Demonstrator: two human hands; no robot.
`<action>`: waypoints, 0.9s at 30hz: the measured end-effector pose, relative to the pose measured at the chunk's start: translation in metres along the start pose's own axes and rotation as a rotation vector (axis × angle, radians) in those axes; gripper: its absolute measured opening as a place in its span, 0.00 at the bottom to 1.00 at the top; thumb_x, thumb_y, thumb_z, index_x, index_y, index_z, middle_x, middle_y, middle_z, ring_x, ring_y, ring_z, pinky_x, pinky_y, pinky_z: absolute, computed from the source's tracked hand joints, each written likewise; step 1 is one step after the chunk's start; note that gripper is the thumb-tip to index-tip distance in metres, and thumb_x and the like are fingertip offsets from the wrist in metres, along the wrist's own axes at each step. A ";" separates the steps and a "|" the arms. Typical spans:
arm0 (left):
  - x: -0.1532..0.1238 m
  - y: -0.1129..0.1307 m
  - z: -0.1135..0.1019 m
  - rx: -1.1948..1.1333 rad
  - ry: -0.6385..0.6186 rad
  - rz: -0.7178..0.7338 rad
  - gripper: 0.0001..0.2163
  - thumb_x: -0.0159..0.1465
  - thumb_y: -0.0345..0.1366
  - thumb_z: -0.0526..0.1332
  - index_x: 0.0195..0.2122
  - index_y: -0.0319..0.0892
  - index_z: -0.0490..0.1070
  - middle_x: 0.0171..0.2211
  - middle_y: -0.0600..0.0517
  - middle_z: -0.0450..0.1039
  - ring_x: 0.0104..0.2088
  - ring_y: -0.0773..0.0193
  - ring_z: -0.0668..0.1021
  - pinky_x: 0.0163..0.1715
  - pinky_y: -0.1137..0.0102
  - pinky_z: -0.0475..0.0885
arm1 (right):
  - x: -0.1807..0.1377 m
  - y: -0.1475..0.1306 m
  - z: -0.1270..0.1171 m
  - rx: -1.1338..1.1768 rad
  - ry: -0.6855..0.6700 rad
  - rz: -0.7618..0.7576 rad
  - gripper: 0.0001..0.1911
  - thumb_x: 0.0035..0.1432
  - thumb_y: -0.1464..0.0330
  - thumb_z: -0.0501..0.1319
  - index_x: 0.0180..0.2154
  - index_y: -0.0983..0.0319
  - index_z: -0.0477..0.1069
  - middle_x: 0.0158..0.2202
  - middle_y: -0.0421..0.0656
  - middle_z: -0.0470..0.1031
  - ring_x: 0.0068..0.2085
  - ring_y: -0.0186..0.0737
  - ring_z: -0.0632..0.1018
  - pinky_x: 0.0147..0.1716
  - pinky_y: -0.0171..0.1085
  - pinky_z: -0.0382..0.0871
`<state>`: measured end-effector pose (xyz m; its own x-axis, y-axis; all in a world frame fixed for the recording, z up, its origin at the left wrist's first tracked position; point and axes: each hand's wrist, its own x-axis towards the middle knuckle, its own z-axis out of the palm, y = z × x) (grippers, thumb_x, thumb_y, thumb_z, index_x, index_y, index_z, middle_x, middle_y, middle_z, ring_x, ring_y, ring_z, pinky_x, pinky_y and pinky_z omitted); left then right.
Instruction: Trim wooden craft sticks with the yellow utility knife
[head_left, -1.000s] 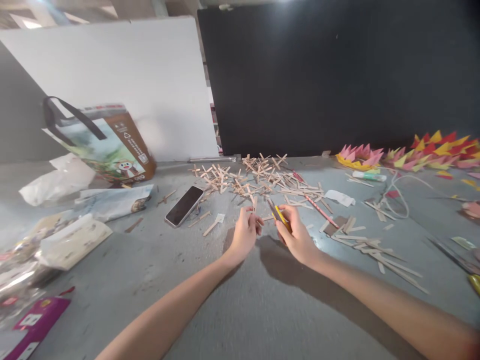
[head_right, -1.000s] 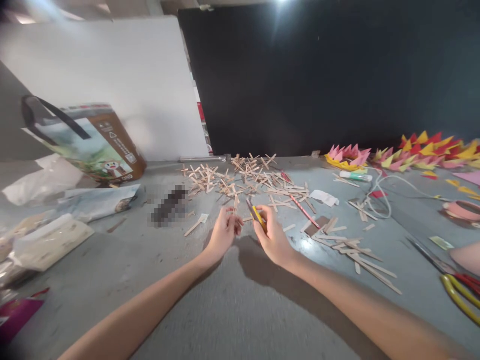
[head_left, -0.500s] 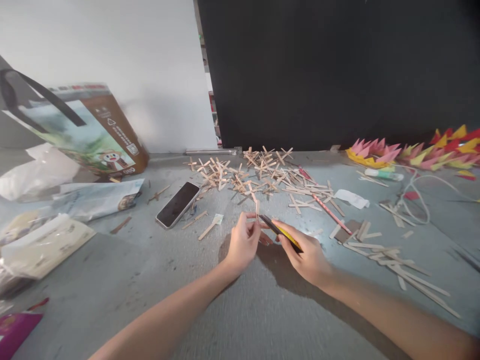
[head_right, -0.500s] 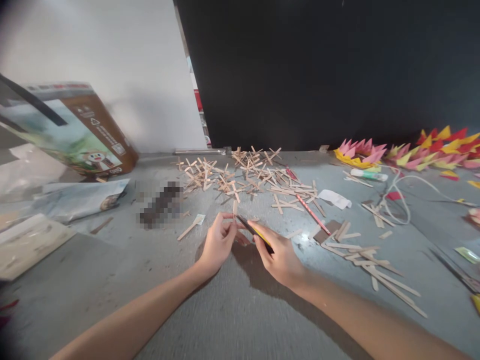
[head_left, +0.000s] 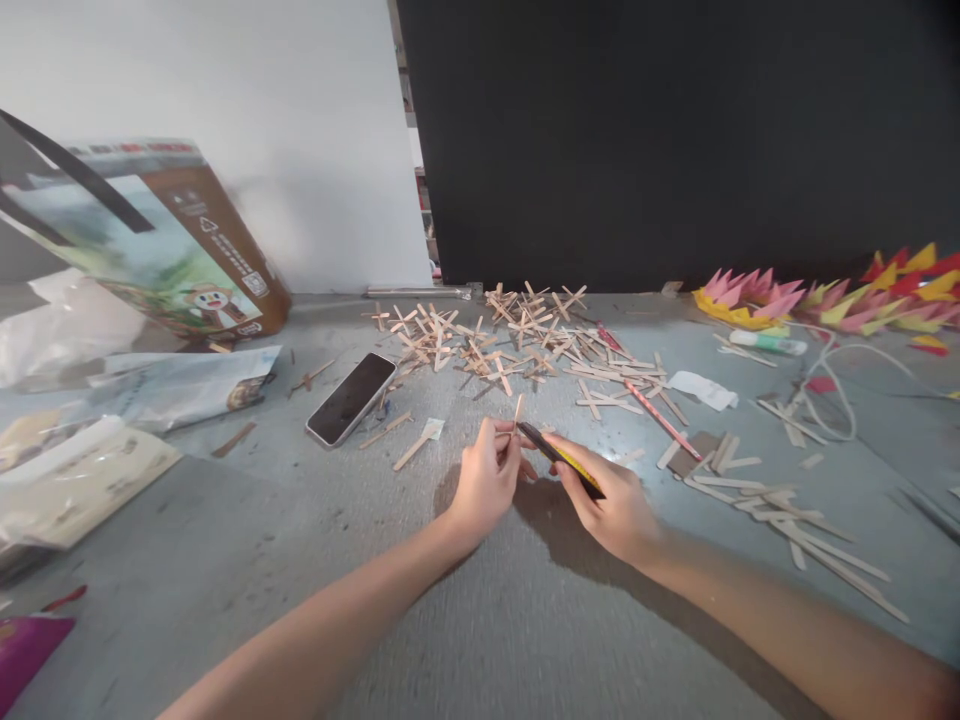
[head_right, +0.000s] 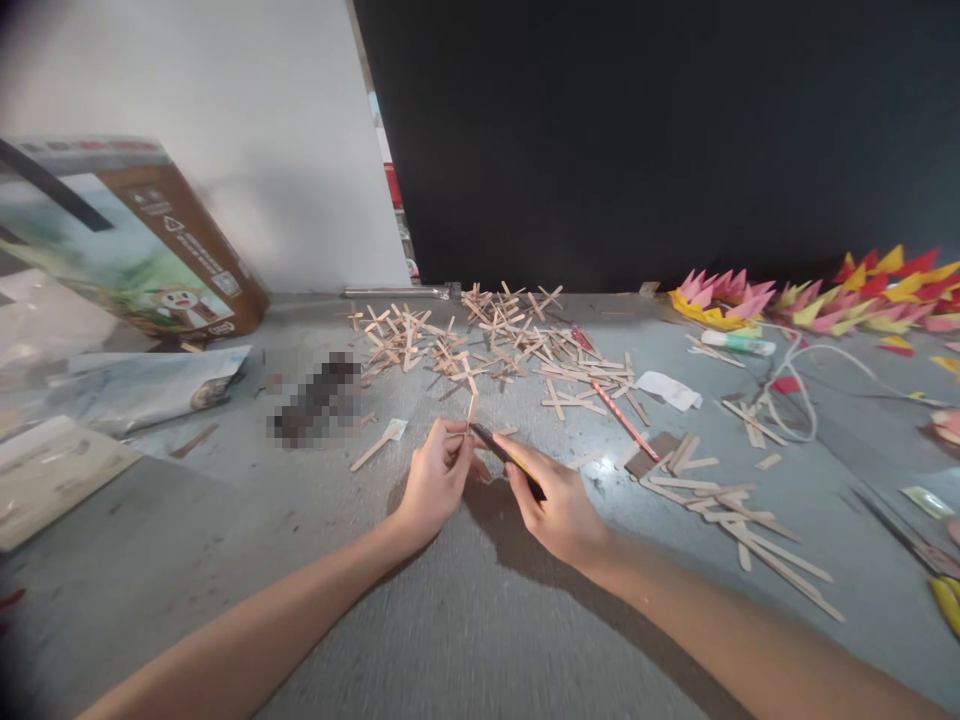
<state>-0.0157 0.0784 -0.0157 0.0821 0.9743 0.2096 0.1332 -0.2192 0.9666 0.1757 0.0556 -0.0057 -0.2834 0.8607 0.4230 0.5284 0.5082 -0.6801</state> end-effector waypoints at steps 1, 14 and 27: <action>0.000 0.000 0.000 0.003 0.004 0.003 0.10 0.75 0.45 0.55 0.46 0.44 0.62 0.34 0.49 0.84 0.25 0.65 0.82 0.29 0.71 0.75 | 0.000 0.001 0.000 -0.002 -0.002 0.003 0.22 0.73 0.67 0.53 0.64 0.54 0.71 0.60 0.45 0.79 0.59 0.49 0.80 0.60 0.49 0.75; -0.001 -0.001 -0.002 0.014 -0.018 0.000 0.15 0.75 0.47 0.54 0.56 0.44 0.64 0.31 0.51 0.83 0.28 0.61 0.85 0.32 0.69 0.79 | -0.006 -0.014 0.001 0.265 -0.173 0.404 0.25 0.74 0.54 0.53 0.66 0.56 0.66 0.22 0.35 0.68 0.20 0.36 0.71 0.20 0.34 0.67; 0.000 -0.003 -0.002 -0.003 -0.032 -0.002 0.14 0.75 0.45 0.55 0.57 0.45 0.61 0.31 0.50 0.83 0.31 0.57 0.86 0.32 0.67 0.79 | -0.004 -0.021 0.005 0.584 -0.191 0.503 0.28 0.71 0.51 0.55 0.64 0.57 0.62 0.30 0.36 0.74 0.16 0.31 0.69 0.12 0.31 0.62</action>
<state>-0.0181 0.0791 -0.0184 0.1137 0.9726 0.2026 0.1304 -0.2168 0.9675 0.1617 0.0416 0.0039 -0.2827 0.9548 -0.0921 0.1388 -0.0543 -0.9888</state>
